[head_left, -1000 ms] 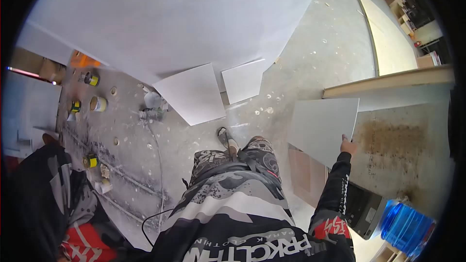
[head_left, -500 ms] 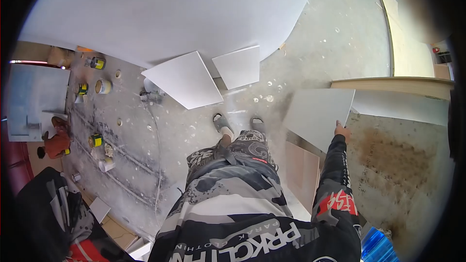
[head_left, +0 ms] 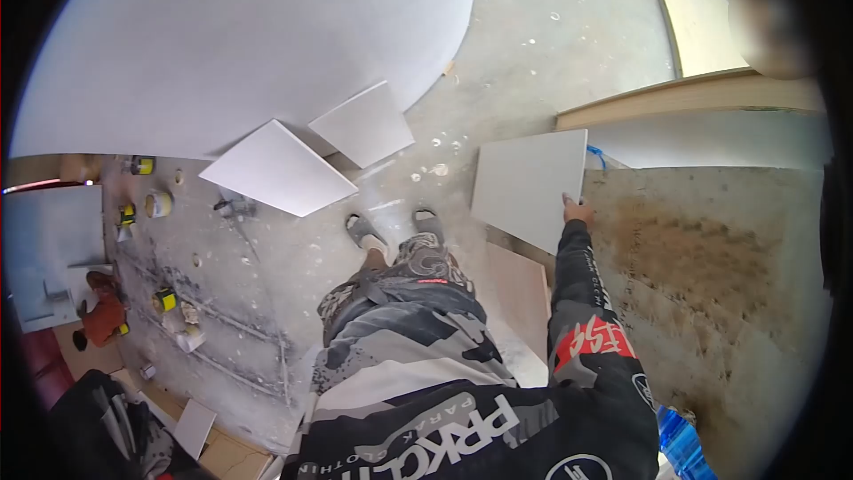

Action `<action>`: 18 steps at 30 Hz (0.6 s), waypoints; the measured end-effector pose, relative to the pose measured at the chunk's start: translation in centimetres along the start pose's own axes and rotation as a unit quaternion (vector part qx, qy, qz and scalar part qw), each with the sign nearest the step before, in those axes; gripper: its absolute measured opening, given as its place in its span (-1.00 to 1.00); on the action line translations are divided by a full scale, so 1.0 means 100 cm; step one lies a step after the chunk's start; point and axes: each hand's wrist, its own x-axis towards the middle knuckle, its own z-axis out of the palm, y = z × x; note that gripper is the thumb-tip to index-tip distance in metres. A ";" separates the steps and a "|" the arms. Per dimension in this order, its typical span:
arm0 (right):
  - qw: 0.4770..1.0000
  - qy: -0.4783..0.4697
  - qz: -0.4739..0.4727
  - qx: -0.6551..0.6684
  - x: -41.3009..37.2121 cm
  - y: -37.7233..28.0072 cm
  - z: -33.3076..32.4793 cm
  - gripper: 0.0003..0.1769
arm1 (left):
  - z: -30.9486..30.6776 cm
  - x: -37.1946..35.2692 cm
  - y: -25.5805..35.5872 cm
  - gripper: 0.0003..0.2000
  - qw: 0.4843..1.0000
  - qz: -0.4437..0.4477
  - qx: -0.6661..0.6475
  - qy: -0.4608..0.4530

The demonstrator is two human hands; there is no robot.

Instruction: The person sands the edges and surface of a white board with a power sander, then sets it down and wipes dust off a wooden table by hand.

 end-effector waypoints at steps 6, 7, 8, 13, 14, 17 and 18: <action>0.998 -0.021 0.005 0.050 0.005 -0.007 0.001 -0.44 | 0.012 -0.009 0.011 -0.71 1.000 -0.005 0.003 0.008; 0.999 -0.019 0.008 0.046 0.006 -0.006 0.001 -0.44 | 0.015 -0.012 0.009 -0.71 1.000 -0.008 0.006 0.006; 1.000 0.002 -0.001 0.026 0.012 -0.004 0.003 -0.44 | 0.019 -0.013 0.010 -0.70 1.000 -0.008 0.005 0.003; 0.999 -0.010 -0.008 0.046 0.027 -0.002 0.010 -0.45 | 0.019 -0.022 0.011 -0.70 1.000 -0.014 0.006 0.005; 0.999 0.026 -0.010 0.017 0.015 -0.010 0.001 -0.50 | 0.019 -0.025 0.011 -0.70 1.000 -0.018 0.006 0.007; 0.998 0.006 -0.015 0.053 0.029 0.006 0.007 -0.52 | 0.026 -0.026 0.010 -0.69 1.000 -0.024 0.003 0.003; 0.998 0.012 -0.020 0.050 0.034 0.007 0.005 -0.52 | 0.029 -0.026 0.008 -0.69 1.000 -0.026 -0.001 0.003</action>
